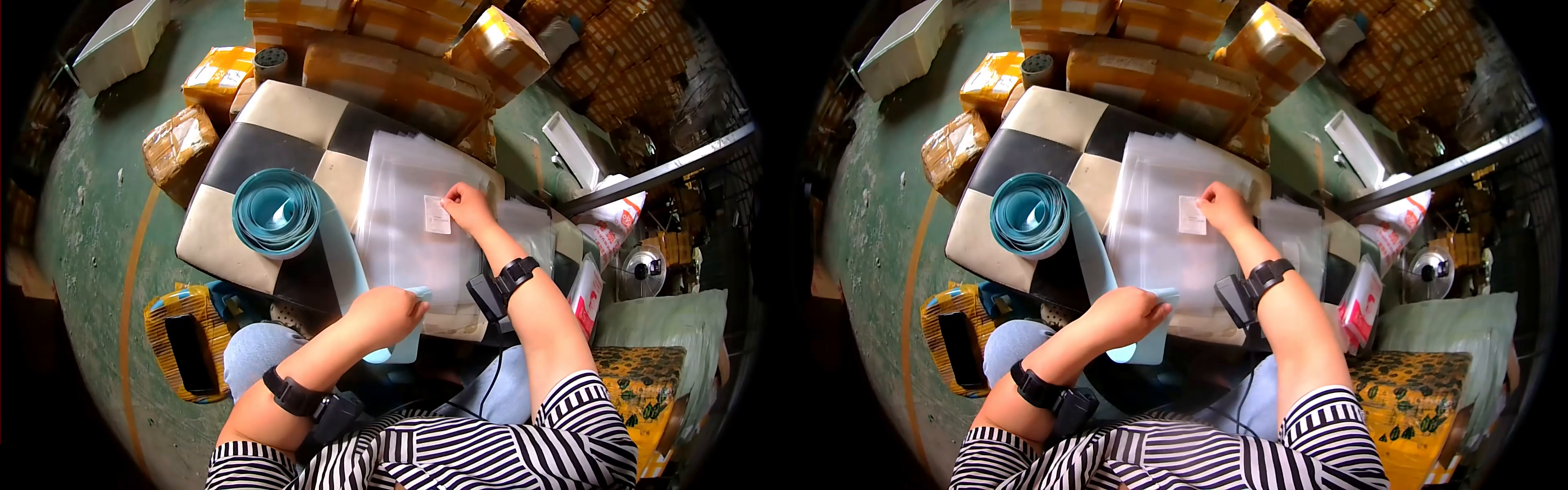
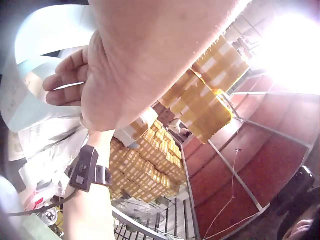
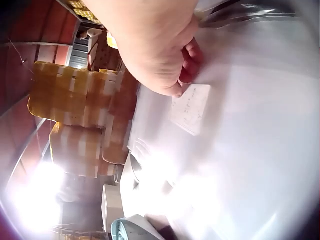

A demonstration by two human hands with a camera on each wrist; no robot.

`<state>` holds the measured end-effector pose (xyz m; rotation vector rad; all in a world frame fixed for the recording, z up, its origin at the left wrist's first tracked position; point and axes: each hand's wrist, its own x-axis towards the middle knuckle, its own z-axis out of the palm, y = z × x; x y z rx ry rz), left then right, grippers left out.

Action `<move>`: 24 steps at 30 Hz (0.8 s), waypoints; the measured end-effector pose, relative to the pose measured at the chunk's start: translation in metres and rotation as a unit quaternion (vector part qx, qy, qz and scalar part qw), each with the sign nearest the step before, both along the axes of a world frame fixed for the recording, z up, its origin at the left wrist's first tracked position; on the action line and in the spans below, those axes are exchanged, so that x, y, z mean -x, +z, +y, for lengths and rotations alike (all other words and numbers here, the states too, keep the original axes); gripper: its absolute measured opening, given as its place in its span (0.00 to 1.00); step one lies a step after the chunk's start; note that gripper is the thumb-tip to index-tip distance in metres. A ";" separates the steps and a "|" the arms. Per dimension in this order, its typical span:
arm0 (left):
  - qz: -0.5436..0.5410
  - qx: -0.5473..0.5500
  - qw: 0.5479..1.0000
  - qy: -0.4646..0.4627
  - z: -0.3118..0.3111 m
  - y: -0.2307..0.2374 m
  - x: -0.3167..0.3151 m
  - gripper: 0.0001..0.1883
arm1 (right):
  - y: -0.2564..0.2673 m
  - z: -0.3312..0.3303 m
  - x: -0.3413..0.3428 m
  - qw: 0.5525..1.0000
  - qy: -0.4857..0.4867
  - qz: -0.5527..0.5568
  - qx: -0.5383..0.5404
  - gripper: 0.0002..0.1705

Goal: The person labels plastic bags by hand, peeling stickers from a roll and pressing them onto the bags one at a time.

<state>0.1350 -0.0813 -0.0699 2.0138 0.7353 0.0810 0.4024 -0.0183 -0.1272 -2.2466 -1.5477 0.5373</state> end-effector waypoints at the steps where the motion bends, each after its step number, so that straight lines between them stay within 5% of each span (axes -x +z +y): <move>1: 0.001 -0.002 1.000 -0.002 0.000 0.000 0.000 0.21 | 0.001 -0.001 0.003 1.000 -0.002 -0.019 -0.001 0.10; 6: -0.006 -0.008 1.000 0.001 0.000 -0.001 -0.002 0.22 | 0.014 -0.009 0.018 0.988 -0.032 -0.150 -0.032 0.14; 9: 0.002 -0.010 1.000 0.002 0.000 0.001 0.000 0.22 | 0.036 -0.018 0.027 0.995 -0.048 -0.079 -0.032 0.20; 12: 0.005 -0.007 1.000 0.013 0.002 0.003 0.001 0.22 | -0.002 -0.027 0.013 0.944 0.192 -0.167 -0.211 0.25; 15: 0.003 -0.007 1.000 0.017 0.002 0.002 0.001 0.22 | -0.016 -0.054 0.053 0.912 0.169 -0.329 -0.178 0.27; 18: -0.004 -0.012 1.000 0.025 0.004 0.002 0.000 0.22 | -0.005 -0.053 0.052 0.928 0.185 -0.291 -0.140 0.34; 22: -0.015 -0.005 0.999 0.044 0.009 0.005 0.002 0.23 | 0.006 -0.069 0.022 0.965 -0.161 -0.183 -0.096 0.45; 24: -0.024 -0.013 0.998 0.050 0.010 0.005 0.002 0.24 | -0.006 -0.084 0.005 0.974 -0.211 -0.079 -0.023 0.32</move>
